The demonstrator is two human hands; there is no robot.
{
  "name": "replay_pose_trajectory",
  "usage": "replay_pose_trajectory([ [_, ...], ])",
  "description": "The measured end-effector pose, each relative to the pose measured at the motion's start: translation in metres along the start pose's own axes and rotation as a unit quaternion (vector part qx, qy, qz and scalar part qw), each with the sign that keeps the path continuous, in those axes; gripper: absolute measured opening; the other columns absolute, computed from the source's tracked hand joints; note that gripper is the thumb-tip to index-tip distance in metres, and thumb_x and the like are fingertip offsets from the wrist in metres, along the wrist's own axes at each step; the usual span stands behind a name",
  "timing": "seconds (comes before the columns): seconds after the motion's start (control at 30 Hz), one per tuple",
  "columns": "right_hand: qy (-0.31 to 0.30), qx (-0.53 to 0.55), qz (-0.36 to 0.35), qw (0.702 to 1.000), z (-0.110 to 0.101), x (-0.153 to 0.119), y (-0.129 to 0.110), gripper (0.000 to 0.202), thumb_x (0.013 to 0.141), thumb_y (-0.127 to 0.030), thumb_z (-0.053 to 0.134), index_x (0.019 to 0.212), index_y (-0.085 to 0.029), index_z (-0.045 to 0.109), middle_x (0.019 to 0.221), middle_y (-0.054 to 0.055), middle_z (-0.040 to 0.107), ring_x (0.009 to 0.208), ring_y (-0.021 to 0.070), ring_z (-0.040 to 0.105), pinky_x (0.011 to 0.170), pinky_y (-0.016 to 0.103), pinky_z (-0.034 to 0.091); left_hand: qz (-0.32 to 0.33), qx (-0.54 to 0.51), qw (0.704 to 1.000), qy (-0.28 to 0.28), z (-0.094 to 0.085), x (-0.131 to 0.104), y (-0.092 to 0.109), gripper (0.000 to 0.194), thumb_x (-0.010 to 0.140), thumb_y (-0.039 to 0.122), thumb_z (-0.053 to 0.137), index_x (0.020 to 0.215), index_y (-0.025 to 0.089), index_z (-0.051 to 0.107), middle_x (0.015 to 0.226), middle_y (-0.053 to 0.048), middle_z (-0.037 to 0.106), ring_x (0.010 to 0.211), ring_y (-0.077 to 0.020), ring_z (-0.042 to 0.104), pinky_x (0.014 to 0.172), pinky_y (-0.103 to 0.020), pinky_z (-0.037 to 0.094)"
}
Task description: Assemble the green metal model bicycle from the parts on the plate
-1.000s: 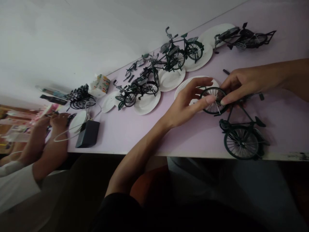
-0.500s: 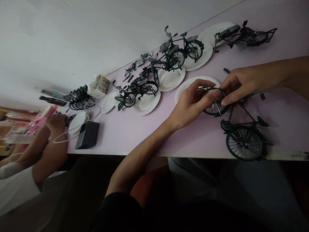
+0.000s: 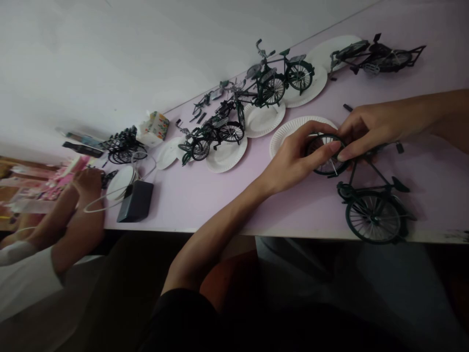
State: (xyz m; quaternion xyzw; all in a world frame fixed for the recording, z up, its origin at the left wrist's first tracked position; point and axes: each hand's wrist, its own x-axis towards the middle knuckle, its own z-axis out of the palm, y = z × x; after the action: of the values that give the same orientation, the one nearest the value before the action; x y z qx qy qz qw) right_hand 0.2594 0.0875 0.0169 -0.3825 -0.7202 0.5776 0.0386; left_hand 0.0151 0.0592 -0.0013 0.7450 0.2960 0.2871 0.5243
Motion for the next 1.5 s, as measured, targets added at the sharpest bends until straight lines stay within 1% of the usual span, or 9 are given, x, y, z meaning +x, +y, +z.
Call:
replay_pose_trajectory([
  [0.1,-0.003,-0.003,0.003,1.000,-0.001,0.000,-0.001,0.046,0.083,-0.061,0.084,0.099,-0.018,0.084,0.078,0.000,0.074,0.065,0.0091,0.063,0.058,0.025,0.047,0.003,-0.011,1.000,-0.008,-0.001,0.001,-0.001,0.050,0.093,0.066,0.075,0.119,0.024,0.062,0.087,-0.001,0.065,0.075,-0.0149,0.060,0.066,-0.031,0.048],
  [0.43,0.017,0.019,0.001,1.000,0.003,0.001,-0.001,0.047,0.079,-0.059,0.087,0.100,-0.017,0.084,0.087,0.003,0.078,0.070,0.0104,0.065,0.062,0.028,0.048,0.002,-0.021,0.999,-0.026,-0.003,0.001,0.000,0.044,0.095,0.061,0.074,0.115,0.024,0.060,0.088,-0.001,0.063,0.077,-0.0149,0.058,0.068,-0.031,0.048],
  [0.73,0.020,0.014,-0.001,1.000,0.005,-0.001,-0.004,0.049,0.080,-0.063,0.086,0.096,-0.016,0.081,0.076,0.001,0.069,0.066,0.0108,0.057,0.059,0.029,0.042,-0.004,-0.036,0.999,-0.033,-0.007,-0.001,0.001,0.038,0.097,0.052,0.074,0.118,0.023,0.061,0.094,-0.002,0.068,0.084,-0.0164,0.065,0.074,-0.032,0.054],
  [0.87,0.022,-0.003,-0.019,1.000,0.003,-0.003,-0.007,0.044,0.084,-0.061,0.085,0.089,-0.018,0.079,0.069,-0.001,0.062,0.059,0.0087,0.048,0.053,0.028,0.033,-0.008,-0.062,0.997,-0.033,-0.008,0.001,-0.002,0.047,0.093,0.057,0.079,0.121,0.024,0.060,0.090,-0.001,0.066,0.077,-0.0146,0.062,0.068,-0.030,0.051],
  [0.93,0.027,-0.009,-0.033,0.999,0.003,-0.005,-0.009,0.039,0.086,-0.057,0.084,0.088,-0.019,0.079,0.067,-0.001,0.060,0.059,0.0095,0.048,0.053,0.028,0.035,-0.019,-0.077,0.996,-0.034,-0.011,0.002,-0.003,0.056,0.091,0.062,0.080,0.125,0.023,0.059,0.095,-0.004,0.070,0.080,-0.0157,0.066,0.069,-0.030,0.053],
  [1.03,0.044,-0.018,-0.044,0.998,0.002,-0.007,-0.008,0.040,0.088,-0.059,0.081,0.087,-0.019,0.079,0.069,-0.001,0.062,0.062,0.0114,0.052,0.054,0.027,0.039,0.013,-0.092,0.994,-0.059,-0.017,0.003,-0.007,0.073,0.083,0.057,0.090,0.137,0.021,0.057,0.124,-0.012,0.073,0.108,-0.0230,0.073,0.088,-0.034,0.060],
  [1.13,0.042,-0.008,-0.042,0.998,0.001,-0.007,-0.004,0.043,0.084,-0.064,0.081,0.088,-0.021,0.080,0.071,-0.001,0.066,0.062,0.0120,0.055,0.055,0.026,0.043,0.068,-0.091,0.990,-0.082,-0.021,0.005,-0.013,0.084,0.077,0.047,0.096,0.145,0.019,0.056,0.139,-0.016,0.068,0.130,-0.0288,0.067,0.107,-0.041,0.057],
  [1.3,0.051,0.009,-0.029,0.998,0.000,-0.006,0.001,0.044,0.080,-0.063,0.085,0.086,-0.020,0.081,0.069,-0.001,0.067,0.058,0.0109,0.055,0.052,0.024,0.043,0.079,-0.149,0.983,-0.073,-0.020,0.009,-0.018,0.080,0.072,0.041,0.100,0.138,0.016,0.063,0.136,-0.018,0.068,0.127,-0.0301,0.068,0.109,-0.044,0.055],
  [1.5,0.070,0.021,-0.031,0.997,0.001,-0.005,0.002,0.046,0.078,-0.063,0.087,0.084,-0.018,0.081,0.065,0.000,0.065,0.056,0.0106,0.055,0.052,0.024,0.042,0.047,-0.179,0.979,-0.080,-0.021,0.007,-0.014,0.091,0.064,0.038,0.104,0.142,0.016,0.062,0.135,-0.016,0.068,0.124,-0.0302,0.068,0.106,-0.044,0.056],
])
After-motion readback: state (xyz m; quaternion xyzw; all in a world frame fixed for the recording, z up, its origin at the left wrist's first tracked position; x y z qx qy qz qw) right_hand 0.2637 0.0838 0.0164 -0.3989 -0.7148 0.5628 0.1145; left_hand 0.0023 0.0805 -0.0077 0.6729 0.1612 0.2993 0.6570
